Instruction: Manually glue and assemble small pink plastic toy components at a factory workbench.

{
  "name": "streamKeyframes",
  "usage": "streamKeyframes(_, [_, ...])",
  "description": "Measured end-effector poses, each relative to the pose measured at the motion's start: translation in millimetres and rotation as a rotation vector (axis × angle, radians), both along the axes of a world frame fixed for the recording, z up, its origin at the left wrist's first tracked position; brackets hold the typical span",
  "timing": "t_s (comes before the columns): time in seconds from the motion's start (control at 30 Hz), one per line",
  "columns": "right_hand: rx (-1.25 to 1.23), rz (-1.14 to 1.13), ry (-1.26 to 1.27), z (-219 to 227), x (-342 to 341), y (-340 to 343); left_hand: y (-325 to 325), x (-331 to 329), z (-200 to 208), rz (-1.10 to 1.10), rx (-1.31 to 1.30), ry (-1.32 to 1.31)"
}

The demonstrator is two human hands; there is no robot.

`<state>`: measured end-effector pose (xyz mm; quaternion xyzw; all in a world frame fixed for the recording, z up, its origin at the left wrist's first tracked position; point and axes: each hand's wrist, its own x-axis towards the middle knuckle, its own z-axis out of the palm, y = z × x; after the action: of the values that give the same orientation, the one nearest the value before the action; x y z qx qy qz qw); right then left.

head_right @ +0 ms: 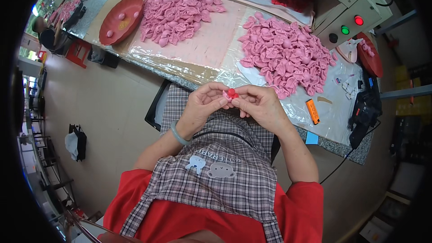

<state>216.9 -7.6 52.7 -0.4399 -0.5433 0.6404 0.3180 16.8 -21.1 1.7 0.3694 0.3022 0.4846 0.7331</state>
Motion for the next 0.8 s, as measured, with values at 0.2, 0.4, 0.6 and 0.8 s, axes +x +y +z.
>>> streamKeyframes(0.2, [0.21,0.012,-0.284,15,-4,4,8,2,-4,-0.017,-0.043,-0.038])
streamKeyframes(0.4, [0.519,0.084,-0.436,10,-1,3,4,-1,-6,-0.033,-0.065,-0.072])
streamKeyframes(0.6, [0.527,0.132,-0.39,3,5,8,2,0,-1,-0.004,0.036,-0.051])
streamKeyframes(0.8, [0.5,0.162,-0.277,-9,7,13,3,-5,-9,-0.074,-0.099,-0.121])
